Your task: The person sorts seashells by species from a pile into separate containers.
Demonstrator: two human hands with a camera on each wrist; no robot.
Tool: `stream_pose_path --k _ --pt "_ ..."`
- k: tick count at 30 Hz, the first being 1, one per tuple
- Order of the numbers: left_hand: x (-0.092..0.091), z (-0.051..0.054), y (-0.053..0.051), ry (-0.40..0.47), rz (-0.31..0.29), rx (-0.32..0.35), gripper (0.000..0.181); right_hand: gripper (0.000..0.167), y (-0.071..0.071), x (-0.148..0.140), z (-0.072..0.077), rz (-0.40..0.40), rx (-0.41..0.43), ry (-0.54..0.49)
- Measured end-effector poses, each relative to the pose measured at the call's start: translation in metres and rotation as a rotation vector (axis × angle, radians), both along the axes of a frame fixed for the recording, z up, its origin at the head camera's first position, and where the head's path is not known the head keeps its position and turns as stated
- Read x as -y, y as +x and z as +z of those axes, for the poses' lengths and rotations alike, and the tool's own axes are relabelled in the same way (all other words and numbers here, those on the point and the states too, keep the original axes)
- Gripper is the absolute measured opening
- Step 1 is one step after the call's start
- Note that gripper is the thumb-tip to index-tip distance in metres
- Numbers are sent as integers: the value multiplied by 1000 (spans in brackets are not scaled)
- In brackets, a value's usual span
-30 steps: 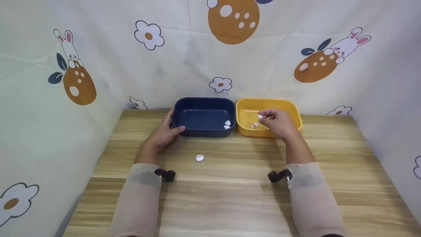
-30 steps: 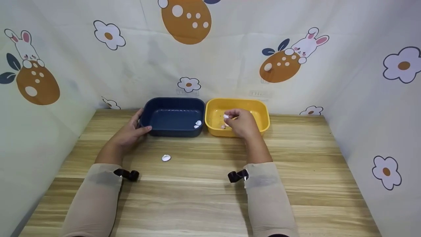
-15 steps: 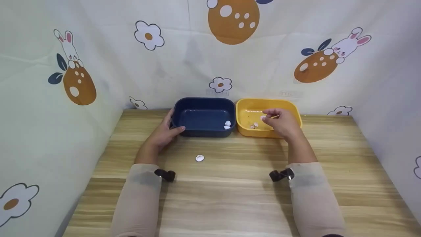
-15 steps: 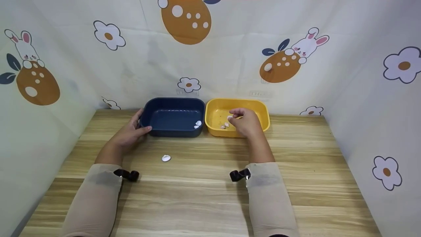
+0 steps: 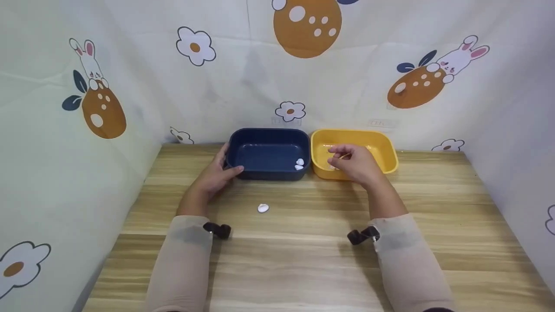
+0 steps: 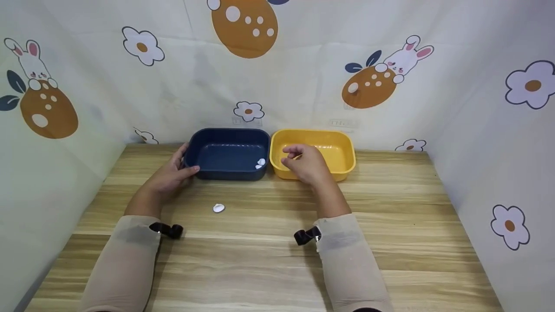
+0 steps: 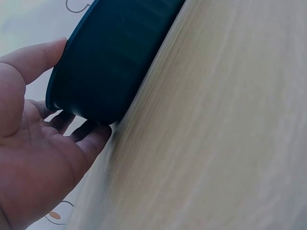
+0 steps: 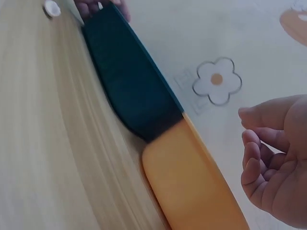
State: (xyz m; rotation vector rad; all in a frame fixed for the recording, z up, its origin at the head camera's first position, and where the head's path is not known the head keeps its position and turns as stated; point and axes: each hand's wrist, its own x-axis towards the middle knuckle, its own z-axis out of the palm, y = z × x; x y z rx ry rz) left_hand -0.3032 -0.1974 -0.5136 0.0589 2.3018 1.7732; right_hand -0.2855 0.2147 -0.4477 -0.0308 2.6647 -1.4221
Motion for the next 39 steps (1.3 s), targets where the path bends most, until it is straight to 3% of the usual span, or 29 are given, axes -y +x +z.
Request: stream_pose_path --k 11,19,26,39 --pt "0 0 -1 30 -12 5 101 29 20 56 -4 221 -50 -66" --pt "-1 2 0 0 -11 14 102 25 23 73 -11 252 -53 -40" --pt "0 1 0 35 -13 3 101 30 26 96 -19 335 -10 -37" --pt "1 -1 0 -8 -8 -20 99 38 35 135 -34 444 37 8"
